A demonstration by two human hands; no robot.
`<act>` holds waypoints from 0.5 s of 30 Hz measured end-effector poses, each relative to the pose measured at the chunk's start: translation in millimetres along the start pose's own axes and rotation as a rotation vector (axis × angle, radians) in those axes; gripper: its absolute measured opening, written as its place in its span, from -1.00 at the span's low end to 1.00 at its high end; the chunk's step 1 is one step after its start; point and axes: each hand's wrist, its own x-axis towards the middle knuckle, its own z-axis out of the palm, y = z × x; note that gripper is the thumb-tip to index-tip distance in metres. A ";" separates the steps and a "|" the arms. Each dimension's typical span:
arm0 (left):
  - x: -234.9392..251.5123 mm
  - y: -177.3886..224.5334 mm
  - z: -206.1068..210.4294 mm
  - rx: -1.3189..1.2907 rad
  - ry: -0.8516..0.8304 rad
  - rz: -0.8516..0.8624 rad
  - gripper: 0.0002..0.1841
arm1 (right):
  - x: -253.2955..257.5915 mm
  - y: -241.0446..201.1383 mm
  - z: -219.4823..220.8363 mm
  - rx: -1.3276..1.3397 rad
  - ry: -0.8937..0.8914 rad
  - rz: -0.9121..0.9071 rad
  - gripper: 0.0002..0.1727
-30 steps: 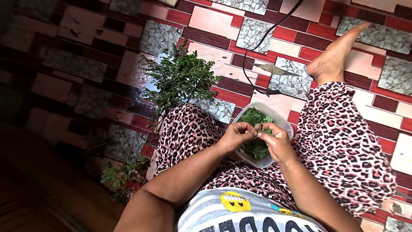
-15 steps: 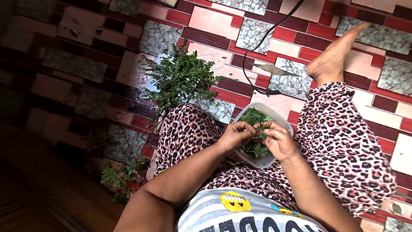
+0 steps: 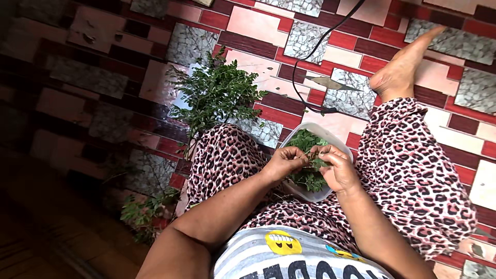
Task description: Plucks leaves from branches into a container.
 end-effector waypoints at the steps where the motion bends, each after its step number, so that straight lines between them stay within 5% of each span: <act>1: 0.0 0.1 -0.2 -0.001 0.003 -0.003 -0.89 | 0.3 -1.3 -1.5 -0.011 -0.008 0.000 -0.79; 6: -0.5 -0.4 -0.4 0.021 0.001 0.016 -0.90 | 3.4 4.4 -8.9 -0.248 -0.089 -0.247 -0.68; 11: -0.6 0.1 0.8 0.062 -0.008 0.043 -0.88 | 4.2 5.0 -8.1 -0.538 -0.139 -0.468 -0.95; 15: -0.6 -0.1 1.6 0.079 -0.007 0.059 -0.86 | 3.3 6.1 -7.1 -0.559 -0.177 -0.508 -0.90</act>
